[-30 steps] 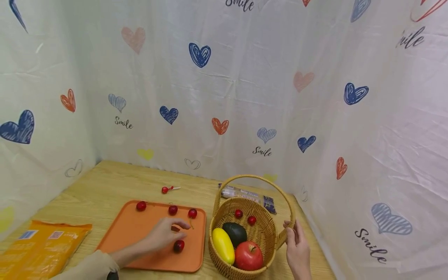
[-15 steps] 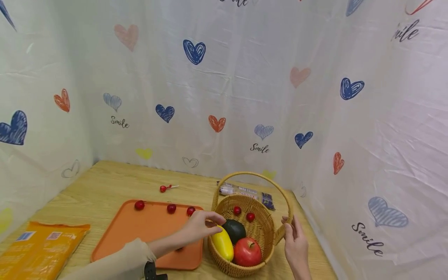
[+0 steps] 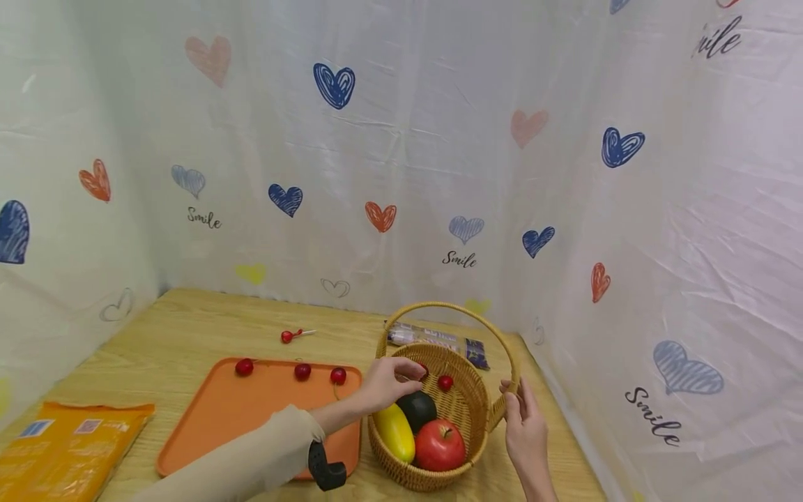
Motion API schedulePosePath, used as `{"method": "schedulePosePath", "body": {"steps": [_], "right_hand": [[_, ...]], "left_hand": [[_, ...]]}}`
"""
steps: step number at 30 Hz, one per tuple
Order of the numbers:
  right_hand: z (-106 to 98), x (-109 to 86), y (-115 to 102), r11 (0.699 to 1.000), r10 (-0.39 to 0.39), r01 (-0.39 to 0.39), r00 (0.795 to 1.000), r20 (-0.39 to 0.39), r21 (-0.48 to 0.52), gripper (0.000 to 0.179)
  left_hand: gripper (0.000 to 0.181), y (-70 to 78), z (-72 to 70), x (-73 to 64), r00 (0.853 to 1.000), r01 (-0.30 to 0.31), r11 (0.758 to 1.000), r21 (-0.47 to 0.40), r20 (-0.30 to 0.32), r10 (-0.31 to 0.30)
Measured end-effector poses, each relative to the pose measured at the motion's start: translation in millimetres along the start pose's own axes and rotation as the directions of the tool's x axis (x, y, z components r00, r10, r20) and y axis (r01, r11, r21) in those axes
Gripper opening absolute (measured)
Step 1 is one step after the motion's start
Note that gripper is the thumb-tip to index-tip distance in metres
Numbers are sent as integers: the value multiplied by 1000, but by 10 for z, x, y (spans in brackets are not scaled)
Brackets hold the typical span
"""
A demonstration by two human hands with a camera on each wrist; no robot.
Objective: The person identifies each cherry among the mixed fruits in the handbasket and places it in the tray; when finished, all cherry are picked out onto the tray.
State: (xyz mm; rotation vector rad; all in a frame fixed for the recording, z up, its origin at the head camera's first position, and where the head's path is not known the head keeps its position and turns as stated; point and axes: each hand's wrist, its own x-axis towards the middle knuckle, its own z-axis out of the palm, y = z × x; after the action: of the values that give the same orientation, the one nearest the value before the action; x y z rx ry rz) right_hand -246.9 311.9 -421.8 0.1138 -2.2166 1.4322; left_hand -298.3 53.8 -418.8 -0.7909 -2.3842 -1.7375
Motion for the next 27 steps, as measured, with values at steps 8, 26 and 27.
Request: {"method": "schedulePosePath", "body": {"steps": [8, 26, 27], "right_hand": [[11, 18, -15, 1000, -19, 19, 1000, -10, 5, 39], [8, 13, -6, 999, 33, -33, 999, 11, -3, 45], [11, 12, -4, 1000, 31, -31, 999, 8, 1, 44]], "left_hand": [[15, -36, 79, 204, 996, 76, 997, 25, -56, -75], [14, -249, 399, 542, 950, 242, 969, 47, -216, -227], [14, -265, 404, 551, 941, 264, 963, 49, -231, -246]]}}
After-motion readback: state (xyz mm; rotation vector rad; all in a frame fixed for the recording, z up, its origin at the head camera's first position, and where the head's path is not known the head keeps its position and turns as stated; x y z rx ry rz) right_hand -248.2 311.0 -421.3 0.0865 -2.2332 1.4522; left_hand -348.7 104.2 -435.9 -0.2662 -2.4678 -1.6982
